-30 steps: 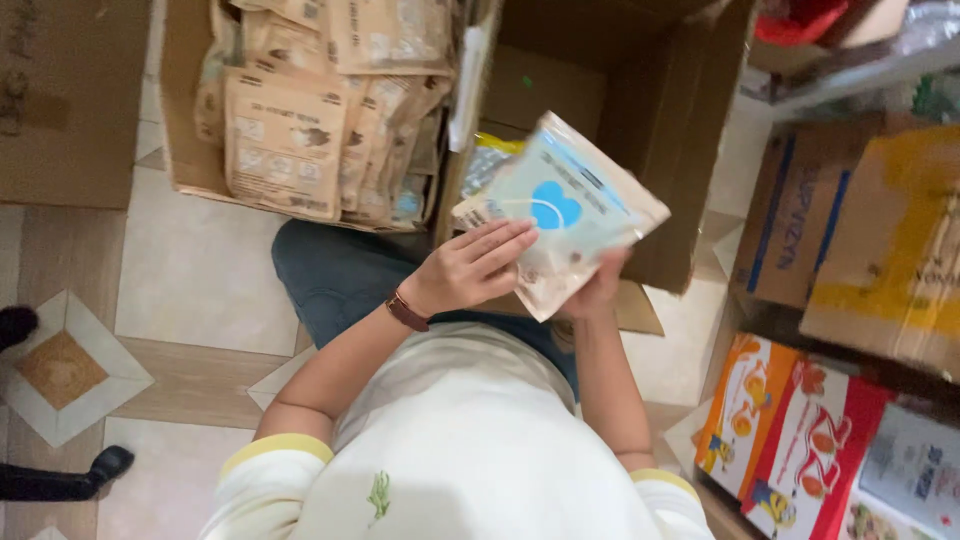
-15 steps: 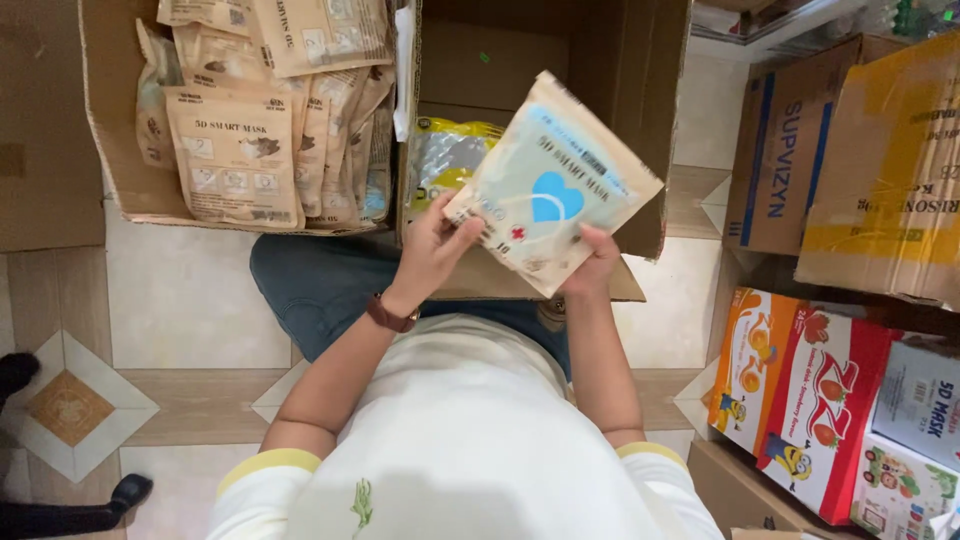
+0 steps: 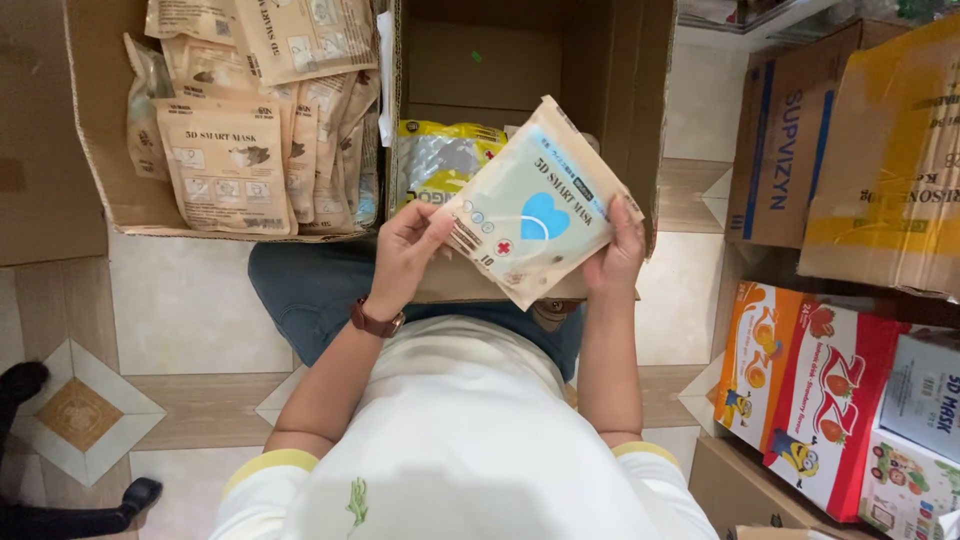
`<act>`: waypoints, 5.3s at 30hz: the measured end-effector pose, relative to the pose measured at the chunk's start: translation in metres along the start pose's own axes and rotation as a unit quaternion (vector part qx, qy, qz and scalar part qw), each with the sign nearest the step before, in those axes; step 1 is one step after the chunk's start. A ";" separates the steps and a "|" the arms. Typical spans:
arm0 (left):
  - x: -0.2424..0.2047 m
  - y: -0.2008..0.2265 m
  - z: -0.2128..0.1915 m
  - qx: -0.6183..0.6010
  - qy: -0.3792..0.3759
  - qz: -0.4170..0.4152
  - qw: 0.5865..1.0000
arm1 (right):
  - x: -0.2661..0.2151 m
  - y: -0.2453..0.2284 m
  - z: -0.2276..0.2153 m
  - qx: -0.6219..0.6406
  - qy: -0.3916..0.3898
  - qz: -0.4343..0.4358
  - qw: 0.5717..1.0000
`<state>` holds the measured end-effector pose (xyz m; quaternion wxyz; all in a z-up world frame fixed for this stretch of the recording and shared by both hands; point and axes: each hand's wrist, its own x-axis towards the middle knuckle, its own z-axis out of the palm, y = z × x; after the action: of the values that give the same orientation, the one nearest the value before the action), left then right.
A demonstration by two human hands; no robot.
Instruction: Sorting and organizing individually packaged face masks between cardboard boxes.
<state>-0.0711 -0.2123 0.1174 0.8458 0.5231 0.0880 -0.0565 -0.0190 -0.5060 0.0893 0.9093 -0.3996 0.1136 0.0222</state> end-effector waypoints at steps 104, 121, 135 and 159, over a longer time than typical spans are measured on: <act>-0.009 -0.003 -0.019 0.458 -0.095 0.271 0.842 | 0.042 0.062 -0.047 -0.843 -0.165 -0.014 0.512; 0.139 -0.036 -0.266 0.682 0.242 -0.093 0.684 | 0.033 0.073 -0.074 -0.596 0.021 -0.140 0.791; 0.169 -0.033 -0.347 0.438 0.488 0.192 0.730 | 0.035 0.072 -0.097 -0.651 0.023 -0.191 0.734; 0.018 0.076 -0.167 0.566 0.292 0.437 0.634 | 0.027 0.079 -0.062 -0.569 0.034 -0.185 0.801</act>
<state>-0.0548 -0.0289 0.1070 0.2393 0.8659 0.0425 0.4372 -0.0142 -0.4984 -0.0144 0.5010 -0.8590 0.0350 -0.0994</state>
